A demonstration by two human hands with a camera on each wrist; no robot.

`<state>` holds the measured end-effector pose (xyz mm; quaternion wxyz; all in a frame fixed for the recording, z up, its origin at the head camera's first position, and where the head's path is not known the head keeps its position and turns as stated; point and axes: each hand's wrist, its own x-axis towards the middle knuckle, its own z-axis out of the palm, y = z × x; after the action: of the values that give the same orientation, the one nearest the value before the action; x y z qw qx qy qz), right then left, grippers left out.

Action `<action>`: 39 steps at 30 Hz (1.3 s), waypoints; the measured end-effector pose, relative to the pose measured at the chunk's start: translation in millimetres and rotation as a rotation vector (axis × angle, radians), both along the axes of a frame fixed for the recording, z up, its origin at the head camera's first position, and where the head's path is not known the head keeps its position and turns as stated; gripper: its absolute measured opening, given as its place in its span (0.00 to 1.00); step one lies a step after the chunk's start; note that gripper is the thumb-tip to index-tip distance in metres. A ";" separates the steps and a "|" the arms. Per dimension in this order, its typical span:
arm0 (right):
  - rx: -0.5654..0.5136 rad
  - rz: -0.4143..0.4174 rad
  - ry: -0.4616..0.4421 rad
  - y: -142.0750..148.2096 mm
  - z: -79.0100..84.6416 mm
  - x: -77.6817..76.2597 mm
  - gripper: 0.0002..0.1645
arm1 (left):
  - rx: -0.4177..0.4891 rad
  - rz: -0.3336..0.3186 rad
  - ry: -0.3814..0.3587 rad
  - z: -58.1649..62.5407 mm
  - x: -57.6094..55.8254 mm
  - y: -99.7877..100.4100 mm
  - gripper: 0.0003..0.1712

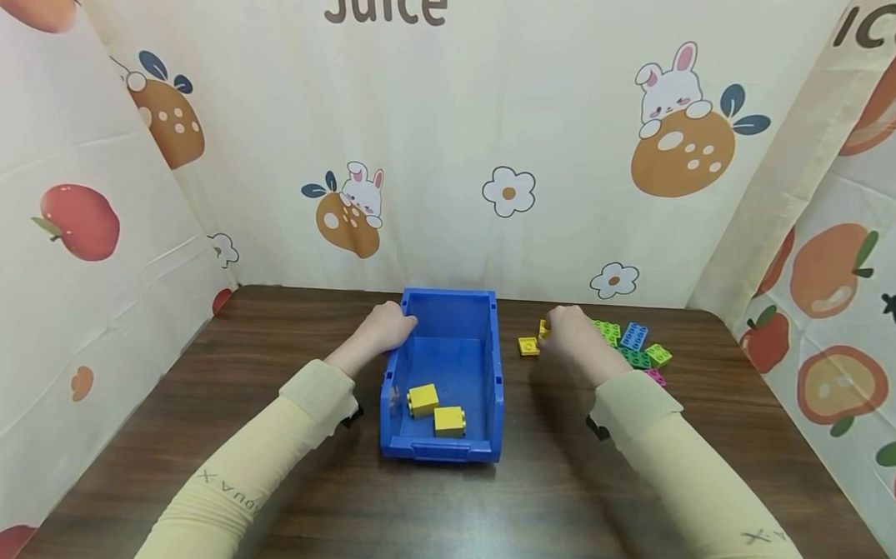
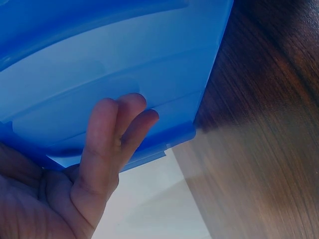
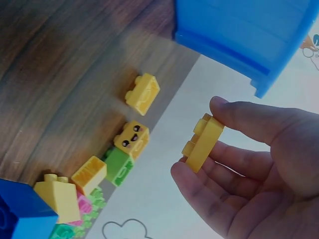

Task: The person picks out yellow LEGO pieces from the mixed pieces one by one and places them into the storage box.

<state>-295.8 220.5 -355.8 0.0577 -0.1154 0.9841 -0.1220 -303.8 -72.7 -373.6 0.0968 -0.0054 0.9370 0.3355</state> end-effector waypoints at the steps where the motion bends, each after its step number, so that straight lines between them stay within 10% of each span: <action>1: -0.002 0.001 0.003 -0.5 1.2 0.4 0.22 | 0.000 -0.001 0.002 0.0 0.1 0.0 0.24; 39: -0.092 0.119 0.124 -59.2 47.1 44.0 0.17 | -0.002 0.008 -0.014 0.8 -0.4 -0.3 0.24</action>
<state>-251.8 161.3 -308.7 -0.0015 -0.1833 0.9706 -0.1559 -304.2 -73.0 -372.8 0.1022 -0.0117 0.9366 0.3350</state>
